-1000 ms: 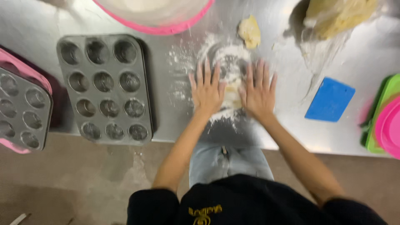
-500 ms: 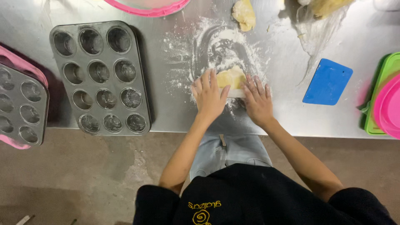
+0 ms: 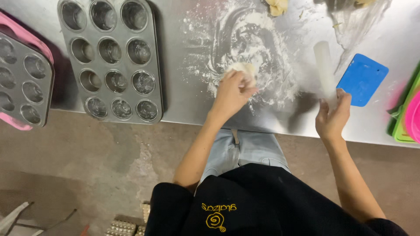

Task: The person prepares dough on a metal surface by hand, using a scraper to portion it, dusting it with flour from a bucket, and rolling it flat with a small rolling pin before placing a portion into a muffin tin.

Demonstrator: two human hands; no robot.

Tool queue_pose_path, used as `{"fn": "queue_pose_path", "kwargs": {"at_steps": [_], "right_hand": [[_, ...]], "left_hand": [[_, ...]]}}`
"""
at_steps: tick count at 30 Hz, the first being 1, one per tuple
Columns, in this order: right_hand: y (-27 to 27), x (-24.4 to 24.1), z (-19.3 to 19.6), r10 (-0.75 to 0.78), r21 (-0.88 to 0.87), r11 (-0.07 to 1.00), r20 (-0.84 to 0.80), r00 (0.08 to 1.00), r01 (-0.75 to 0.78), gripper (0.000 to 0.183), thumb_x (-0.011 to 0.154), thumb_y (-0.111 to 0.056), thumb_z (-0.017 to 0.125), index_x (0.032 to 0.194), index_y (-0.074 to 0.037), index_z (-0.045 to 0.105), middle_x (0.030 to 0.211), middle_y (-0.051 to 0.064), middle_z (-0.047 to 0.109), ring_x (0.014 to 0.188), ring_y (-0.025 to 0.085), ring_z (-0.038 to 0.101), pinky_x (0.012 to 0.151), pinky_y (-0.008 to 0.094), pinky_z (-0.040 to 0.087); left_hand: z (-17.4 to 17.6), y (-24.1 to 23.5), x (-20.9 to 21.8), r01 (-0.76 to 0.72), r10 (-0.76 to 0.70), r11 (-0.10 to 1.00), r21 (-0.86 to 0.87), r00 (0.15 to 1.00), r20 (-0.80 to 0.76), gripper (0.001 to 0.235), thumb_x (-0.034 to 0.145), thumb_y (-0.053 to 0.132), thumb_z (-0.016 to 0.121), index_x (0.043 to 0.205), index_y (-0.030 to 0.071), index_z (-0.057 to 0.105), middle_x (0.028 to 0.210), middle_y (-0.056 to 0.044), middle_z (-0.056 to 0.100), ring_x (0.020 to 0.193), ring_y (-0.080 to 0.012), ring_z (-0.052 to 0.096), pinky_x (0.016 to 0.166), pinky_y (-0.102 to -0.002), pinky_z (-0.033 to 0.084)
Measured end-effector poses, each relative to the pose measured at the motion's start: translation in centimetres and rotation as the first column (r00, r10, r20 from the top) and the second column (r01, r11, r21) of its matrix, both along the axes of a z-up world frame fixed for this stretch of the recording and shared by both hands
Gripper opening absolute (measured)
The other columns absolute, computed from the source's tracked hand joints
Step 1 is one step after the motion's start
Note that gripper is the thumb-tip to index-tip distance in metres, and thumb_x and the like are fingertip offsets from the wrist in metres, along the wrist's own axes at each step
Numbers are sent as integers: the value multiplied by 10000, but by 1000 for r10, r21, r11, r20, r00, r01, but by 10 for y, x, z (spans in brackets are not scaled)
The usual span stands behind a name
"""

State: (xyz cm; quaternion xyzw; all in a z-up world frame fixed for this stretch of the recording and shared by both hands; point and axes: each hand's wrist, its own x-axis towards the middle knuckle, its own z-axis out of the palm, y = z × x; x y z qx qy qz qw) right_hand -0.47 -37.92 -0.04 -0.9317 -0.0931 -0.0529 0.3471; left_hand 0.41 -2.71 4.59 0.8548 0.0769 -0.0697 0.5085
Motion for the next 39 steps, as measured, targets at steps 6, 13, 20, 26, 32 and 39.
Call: {"fn": "queue_pose_path", "kwargs": {"at_steps": [6, 13, 20, 26, 32, 39], "right_hand": [[104, 17, 29, 305, -291, 916, 54, 951, -277, 453, 872, -147, 828, 1282, -45, 664, 1112, 142, 621, 1007, 374, 608, 866, 475, 451], [177, 25, -20, 441, -488, 791, 37, 897, -369, 712, 1020, -675, 299, 1441, -119, 440, 1330, 175, 477, 1046, 376, 517, 887, 505, 414], [220, 57, 36, 145, -499, 825, -266, 953, -265, 767, 1088, -572, 234, 1687, -100, 148, 1698, 200, 36, 1595, 381, 97, 1292, 572, 77], [226, 76, 31, 72, -515, 828, -293, 953, -221, 763, 1089, -551, 277, 1684, -92, 147, 1699, 208, 45, 1584, 387, 78, 1283, 596, 72], [230, 97, 26, -44, -454, 888, -257, 966, -80, 781, 1143, -620, 176, 1690, -68, 95, 1703, 231, 29, 1608, 419, 40, 1335, 581, 49], [155, 33, -18, 596, -395, 759, 104, 796, -517, 510, 951, -184, 628, 1354, 101, 495, 1499, 394, 420, 1225, 576, 510, 859, 617, 451]], "left_hand": [[22, 33, -14, -372, 305, 914, 159, 893, 332, 567, 1116, 483, 377, 1497, 63, 393, 1507, -225, 425, 1437, -392, 402, 1208, -563, 321], [-37, 35, -34, -139, 84, 603, 785, 990, 111, 550, 1115, 359, 287, 1629, 162, 283, 1705, -93, 223, 1578, -365, 137, 1180, -680, -17], [-3, 53, 15, 110, 128, 544, 832, 969, -212, 605, 1153, 521, 303, 1672, 260, 135, 1738, -42, 85, 1620, -245, 87, 1274, -606, 82], [-3, 58, 38, 166, -11, 495, 853, 983, -185, 603, 1145, 542, 317, 1655, 250, 179, 1707, -67, 150, 1588, -266, 134, 1250, -595, 150], [-47, 67, 44, 109, -245, 513, 852, 969, 24, 591, 1140, 553, 367, 1608, 204, 277, 1666, -22, 235, 1568, -241, 153, 1292, -527, 202], [-54, 27, 7, -89, 34, 981, 172, 954, 297, 382, 1032, 390, 540, 1273, 96, 584, 1165, -68, 673, 1074, -307, 609, 983, -408, 471]]}}
